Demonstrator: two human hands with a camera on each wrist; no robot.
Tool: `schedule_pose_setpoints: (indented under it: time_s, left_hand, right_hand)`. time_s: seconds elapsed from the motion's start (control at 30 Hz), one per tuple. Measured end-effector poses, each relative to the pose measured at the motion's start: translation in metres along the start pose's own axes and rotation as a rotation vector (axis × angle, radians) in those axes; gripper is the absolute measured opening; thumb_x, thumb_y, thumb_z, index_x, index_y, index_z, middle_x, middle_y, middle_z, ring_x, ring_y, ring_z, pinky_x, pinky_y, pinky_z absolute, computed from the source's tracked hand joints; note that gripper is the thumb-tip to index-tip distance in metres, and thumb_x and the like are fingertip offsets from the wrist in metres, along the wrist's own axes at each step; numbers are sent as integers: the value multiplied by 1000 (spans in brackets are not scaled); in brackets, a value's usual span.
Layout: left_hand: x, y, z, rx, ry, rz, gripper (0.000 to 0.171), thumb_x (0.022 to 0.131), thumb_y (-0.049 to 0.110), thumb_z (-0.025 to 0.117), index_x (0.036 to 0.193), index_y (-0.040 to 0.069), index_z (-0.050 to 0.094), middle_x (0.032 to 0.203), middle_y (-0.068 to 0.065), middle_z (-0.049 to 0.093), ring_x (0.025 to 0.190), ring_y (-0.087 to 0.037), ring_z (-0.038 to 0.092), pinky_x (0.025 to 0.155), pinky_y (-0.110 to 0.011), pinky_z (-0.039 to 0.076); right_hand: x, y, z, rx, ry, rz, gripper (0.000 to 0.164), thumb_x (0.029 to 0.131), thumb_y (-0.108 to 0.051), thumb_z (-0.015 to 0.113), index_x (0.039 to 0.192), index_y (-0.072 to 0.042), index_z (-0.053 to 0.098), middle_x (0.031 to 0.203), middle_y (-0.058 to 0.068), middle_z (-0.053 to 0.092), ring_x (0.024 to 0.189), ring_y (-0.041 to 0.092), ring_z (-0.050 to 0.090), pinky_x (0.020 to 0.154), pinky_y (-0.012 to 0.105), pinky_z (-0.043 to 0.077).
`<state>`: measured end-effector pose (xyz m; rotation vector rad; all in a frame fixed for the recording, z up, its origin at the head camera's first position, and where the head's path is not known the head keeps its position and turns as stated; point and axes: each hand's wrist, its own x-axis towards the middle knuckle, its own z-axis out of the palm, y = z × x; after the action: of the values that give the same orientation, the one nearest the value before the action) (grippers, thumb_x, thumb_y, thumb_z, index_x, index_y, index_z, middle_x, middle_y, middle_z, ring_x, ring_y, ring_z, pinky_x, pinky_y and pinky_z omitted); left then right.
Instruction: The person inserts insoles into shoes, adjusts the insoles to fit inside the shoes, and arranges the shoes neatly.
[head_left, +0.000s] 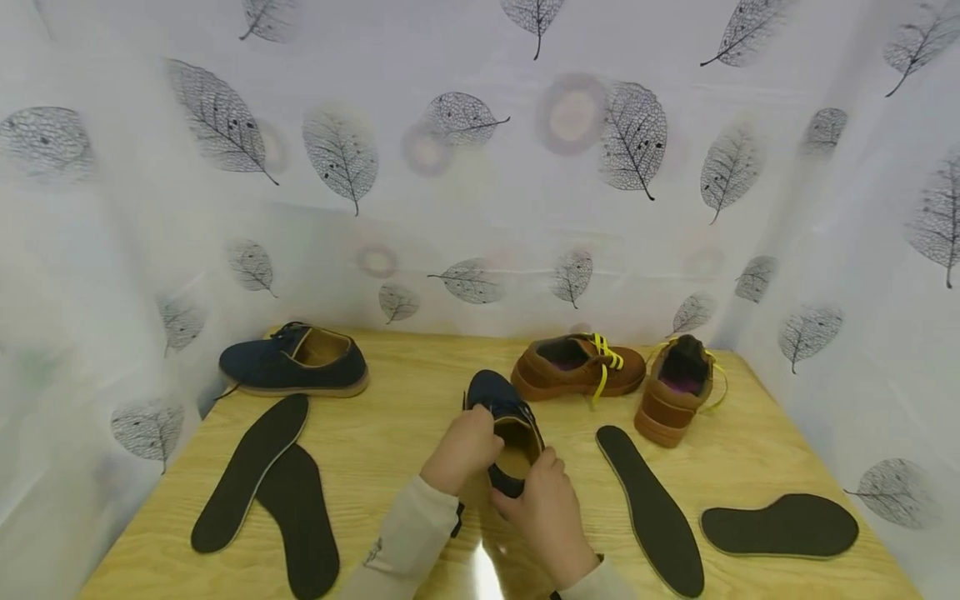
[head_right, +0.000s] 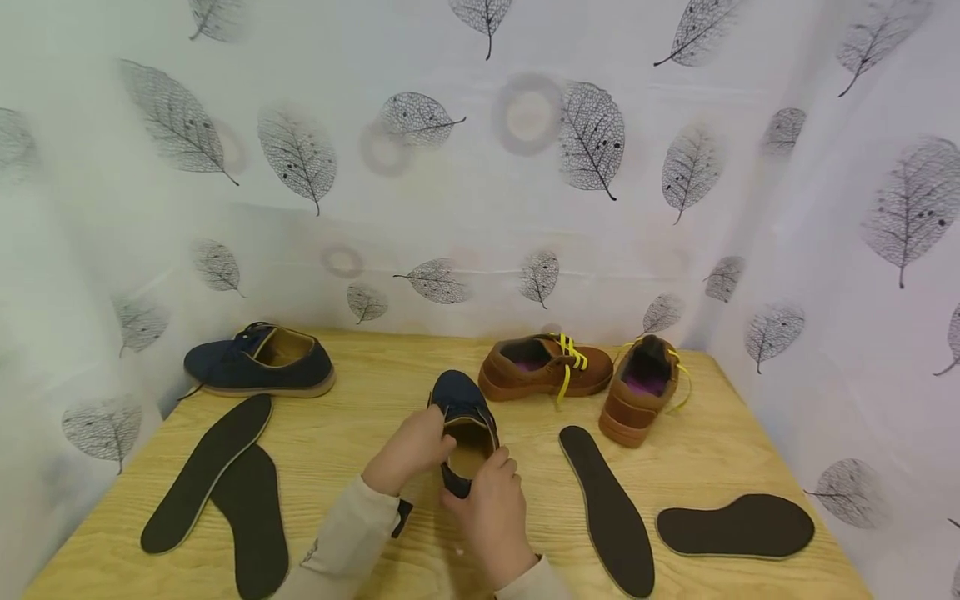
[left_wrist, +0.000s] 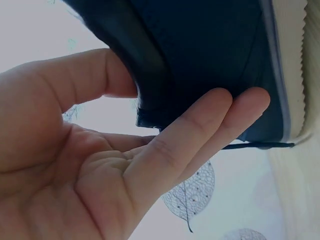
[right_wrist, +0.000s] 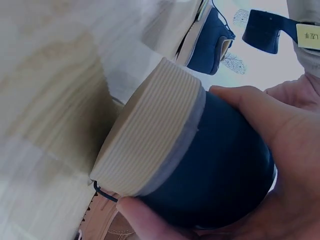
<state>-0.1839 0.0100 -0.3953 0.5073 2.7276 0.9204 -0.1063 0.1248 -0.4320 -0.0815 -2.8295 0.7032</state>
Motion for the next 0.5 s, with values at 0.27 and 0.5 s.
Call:
schedule_pose_setpoints:
  time_s: [0.27, 0.5]
  left_hand:
    - [-6, 9, 2, 45, -38, 35, 48, 87, -1, 61, 124, -25, 43, 121, -37, 51, 75, -30, 56, 66, -37, 47]
    - [-5, 11, 6, 112, -71, 40, 50, 87, 0, 63, 125, -25, 43, 127, -37, 48, 94, -39, 61, 74, -40, 50]
  right_hand:
    - [-11, 3, 2, -2, 37, 41, 89, 64, -36, 88, 111, 22, 40, 81, 23, 50, 61, 33, 56, 54, 40, 51]
    - [-19, 3, 6, -8, 60, 58, 90, 62, -36, 89, 111, 22, 40, 83, 25, 50, 65, 36, 58, 58, 41, 53]
